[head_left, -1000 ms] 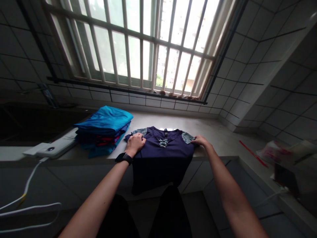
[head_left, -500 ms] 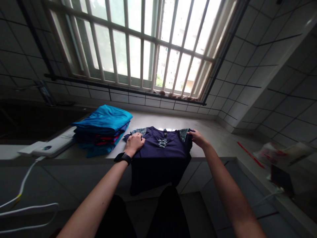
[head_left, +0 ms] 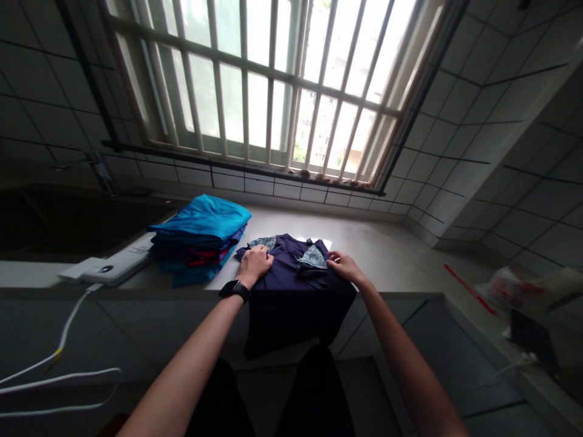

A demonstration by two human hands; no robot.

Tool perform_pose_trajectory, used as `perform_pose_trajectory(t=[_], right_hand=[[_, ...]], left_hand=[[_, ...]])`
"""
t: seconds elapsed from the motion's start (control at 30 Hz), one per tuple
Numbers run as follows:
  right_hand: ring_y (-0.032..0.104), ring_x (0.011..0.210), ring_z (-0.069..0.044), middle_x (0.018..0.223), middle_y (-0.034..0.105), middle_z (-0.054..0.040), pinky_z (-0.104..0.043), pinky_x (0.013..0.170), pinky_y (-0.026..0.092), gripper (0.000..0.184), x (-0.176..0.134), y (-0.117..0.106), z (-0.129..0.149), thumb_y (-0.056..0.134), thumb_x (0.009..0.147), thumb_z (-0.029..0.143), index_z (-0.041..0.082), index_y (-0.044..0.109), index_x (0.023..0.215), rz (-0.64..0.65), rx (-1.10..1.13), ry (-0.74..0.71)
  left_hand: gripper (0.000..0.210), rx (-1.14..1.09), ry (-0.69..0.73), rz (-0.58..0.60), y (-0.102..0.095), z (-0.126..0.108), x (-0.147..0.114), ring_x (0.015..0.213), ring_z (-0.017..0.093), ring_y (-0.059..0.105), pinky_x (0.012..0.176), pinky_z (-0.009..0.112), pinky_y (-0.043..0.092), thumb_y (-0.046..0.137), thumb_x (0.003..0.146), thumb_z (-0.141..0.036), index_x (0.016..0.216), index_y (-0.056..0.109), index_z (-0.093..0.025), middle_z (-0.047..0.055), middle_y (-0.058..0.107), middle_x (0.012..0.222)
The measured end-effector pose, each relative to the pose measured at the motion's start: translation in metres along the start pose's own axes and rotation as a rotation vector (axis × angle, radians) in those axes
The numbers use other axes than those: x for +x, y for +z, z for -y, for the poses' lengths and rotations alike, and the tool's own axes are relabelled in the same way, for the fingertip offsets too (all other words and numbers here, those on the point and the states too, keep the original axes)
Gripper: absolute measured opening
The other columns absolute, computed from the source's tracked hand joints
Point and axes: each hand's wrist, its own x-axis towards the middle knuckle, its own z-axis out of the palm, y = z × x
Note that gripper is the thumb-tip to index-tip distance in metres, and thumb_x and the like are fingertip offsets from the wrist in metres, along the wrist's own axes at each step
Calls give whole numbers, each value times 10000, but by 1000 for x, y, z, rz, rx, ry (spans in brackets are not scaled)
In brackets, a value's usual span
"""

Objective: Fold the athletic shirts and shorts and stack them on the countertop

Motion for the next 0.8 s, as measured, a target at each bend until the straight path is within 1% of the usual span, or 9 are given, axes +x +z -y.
perform_pose_trajectory(t=[0.1, 0.17, 0.3, 0.4, 0.5, 0.57, 0.63, 0.7, 0.8], right_hand=[[647, 1231, -221, 1362, 663, -114, -330, 1087, 488, 444, -4, 27, -2, 680, 911, 301, 193, 668, 1342, -56, -215, -130], [530, 1403, -228, 1541, 547, -93, -349, 1174, 416, 476, -5, 44, -1, 634, 961, 346, 242, 621, 1425, -31, -315, -170], [296, 1569, -257, 1684, 370, -22, -492, 1272, 270, 490, 0, 60, 2, 439, 1066, 408, 319, 507, 1543, 49, -488, -77], [255, 1585, -256, 1706, 317, -5, -522, 1277, 251, 509, 7, 60, 2, 346, 1088, 380, 326, 446, 1585, 50, -531, -30], [255, 1585, -260, 1710, 308, -18, -505, 1277, 253, 527, 14, 57, -1, 316, 1087, 342, 301, 424, 1601, 53, -537, -23], [261, 1583, -264, 1709, 312, -32, -493, 1279, 249, 537, 19, 55, -3, 307, 1084, 323, 277, 416, 1608, 55, -538, -14], [263, 1582, -266, 1709, 313, -41, -487, 1281, 241, 540, 24, 52, -6, 302, 1083, 314, 259, 416, 1608, 50, -536, -3], [259, 1584, -263, 1709, 313, -44, -486, 1283, 234, 539, 29, 50, -10, 301, 1083, 311, 251, 422, 1604, 37, -526, -3], [266, 1582, -257, 1702, 328, -50, -491, 1285, 227, 531, 35, 47, -16, 313, 1081, 312, 246, 443, 1591, 20, -501, -15]], left_hand=[[368, 4, 7, 0, 1, 1, 0, 1158, 284, 676, 997, 361, 506, 451, 932, -252, 1114, 749, -135, 169, 727, 1264], [372, 9, 6, 0, 3, 1, 1, 1167, 283, 673, 1000, 361, 506, 444, 937, -255, 1123, 743, -134, 169, 722, 1278], [360, 11, 7, 7, 4, 2, 2, 1180, 280, 667, 1014, 357, 502, 433, 952, -270, 1109, 738, -156, 155, 722, 1276], [384, -36, 7, -19, 3, 3, 3, 1195, 286, 658, 1040, 372, 496, 395, 970, -241, 1162, 713, -143, 171, 713, 1281], [473, -92, -52, -143, 2, 8, 4, 1276, 275, 617, 1103, 370, 461, 373, 925, -99, 1321, 629, -131, 179, 671, 1359], [547, -111, -83, -187, 2, 14, 6, 1340, 277, 578, 1142, 378, 433, 392, 884, -45, 1394, 573, -126, 190, 628, 1427], [537, -115, -122, -151, 0, 20, 10, 1378, 307, 554, 1151, 397, 429, 467, 883, -90, 1415, 542, -101, 224, 591, 1466], [528, -117, -197, -64, -4, 26, 16, 1371, 352, 561, 1122, 412, 455, 600, 876, -222, 1381, 550, -78, 259, 596, 1446], [560, -170, -301, 34, -14, 31, 26, 1288, 387, 618, 1020, 395, 513, 789, 740, -370, 1202, 632, -96, 252, 678, 1317]])
